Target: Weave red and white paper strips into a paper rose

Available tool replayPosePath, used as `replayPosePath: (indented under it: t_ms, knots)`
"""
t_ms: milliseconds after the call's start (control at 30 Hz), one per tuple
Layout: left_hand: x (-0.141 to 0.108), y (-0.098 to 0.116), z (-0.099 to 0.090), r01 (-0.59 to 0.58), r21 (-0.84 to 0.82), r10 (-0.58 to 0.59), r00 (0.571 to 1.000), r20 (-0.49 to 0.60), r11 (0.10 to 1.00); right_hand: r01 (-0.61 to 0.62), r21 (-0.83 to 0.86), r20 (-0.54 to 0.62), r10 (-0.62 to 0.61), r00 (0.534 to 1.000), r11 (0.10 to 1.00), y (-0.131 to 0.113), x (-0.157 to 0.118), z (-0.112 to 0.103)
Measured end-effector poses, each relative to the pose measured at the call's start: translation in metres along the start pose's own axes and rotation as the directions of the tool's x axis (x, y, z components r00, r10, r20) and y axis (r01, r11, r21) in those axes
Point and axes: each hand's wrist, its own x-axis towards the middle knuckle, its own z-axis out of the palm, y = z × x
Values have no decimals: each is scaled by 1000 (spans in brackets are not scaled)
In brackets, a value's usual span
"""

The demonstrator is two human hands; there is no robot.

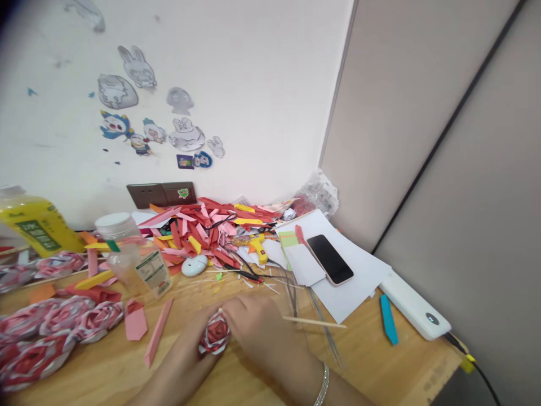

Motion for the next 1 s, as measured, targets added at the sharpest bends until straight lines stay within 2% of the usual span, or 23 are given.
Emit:
replayPosePath:
  t_ms: [100,233,533,667,1000]
  knots:
    - [-1,-5,2,11,16,-11,1000,5,1000,78,-76,23,-76,997,994,3,0,-1]
    - [-1,-6,3,27,31,-27,1000,2,999,88,-108,43,-84,996,990,3,2,-3]
    - [0,1,2,14,0,-14,1000,23,1000,27,-58,102,-21,995,998,6,-2,4]
    - [-1,0,2,29,19,-30,999,36,999,-40,-63,112,47,993,997,5,-1,4]
    - [1,2,-1,-3,10,3,999,35,1000,-145,-48,30,146,989,988,1,0,-2]
